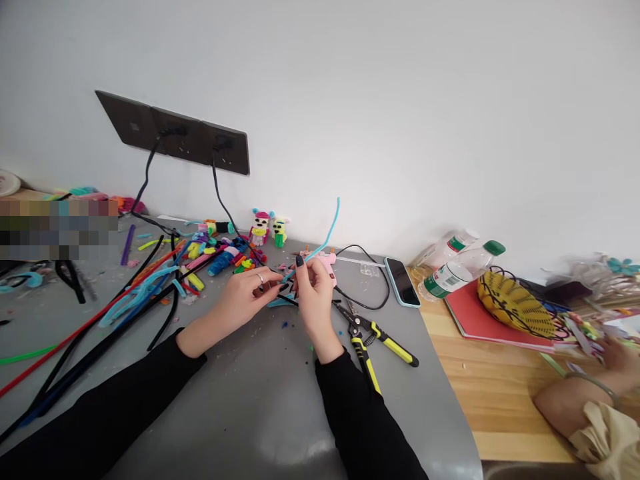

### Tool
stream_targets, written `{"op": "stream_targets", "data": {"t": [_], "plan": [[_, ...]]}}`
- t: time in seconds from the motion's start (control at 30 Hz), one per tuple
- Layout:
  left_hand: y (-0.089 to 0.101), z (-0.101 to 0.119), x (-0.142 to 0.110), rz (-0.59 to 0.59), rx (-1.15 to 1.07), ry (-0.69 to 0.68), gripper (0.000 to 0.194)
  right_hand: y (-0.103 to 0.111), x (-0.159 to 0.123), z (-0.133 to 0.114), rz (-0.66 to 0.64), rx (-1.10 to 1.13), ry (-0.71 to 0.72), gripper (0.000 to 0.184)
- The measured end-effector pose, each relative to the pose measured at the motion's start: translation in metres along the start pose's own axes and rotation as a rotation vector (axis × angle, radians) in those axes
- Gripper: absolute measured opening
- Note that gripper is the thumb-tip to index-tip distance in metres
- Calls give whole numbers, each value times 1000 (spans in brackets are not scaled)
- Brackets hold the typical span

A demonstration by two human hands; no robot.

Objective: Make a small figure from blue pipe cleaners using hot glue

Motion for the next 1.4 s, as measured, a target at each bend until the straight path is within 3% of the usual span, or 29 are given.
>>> {"op": "stream_targets", "data": {"t": [0.57, 0.8, 0.97, 1.17, 1.4], "plan": [[7, 13, 3, 141, -140, -1, 15, -1, 1, -3, 32, 9, -17, 58], [11, 14, 7, 0, -318, 228, 31, 0, 3, -1, 17, 97, -50, 60], [10, 14, 8, -48, -375, 279, 38, 2, 6, 1, 4, 117, -79, 56], [11, 12, 9, 40, -375, 344, 34, 2, 6, 2, 8, 151, -61, 55], [19, 9, 10, 230, -460, 483, 44, 1, 7, 3, 13, 151, -86, 56]]}}
Point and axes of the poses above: each hand's wrist, its own x-axis towards the middle knuckle, its own y-axis out of the back of the hand, z = x × y, the point moved 1 cm from there along x, towards the middle knuckle, and after that the axes turned 9 degrees about -y, right-handed, at the moved point
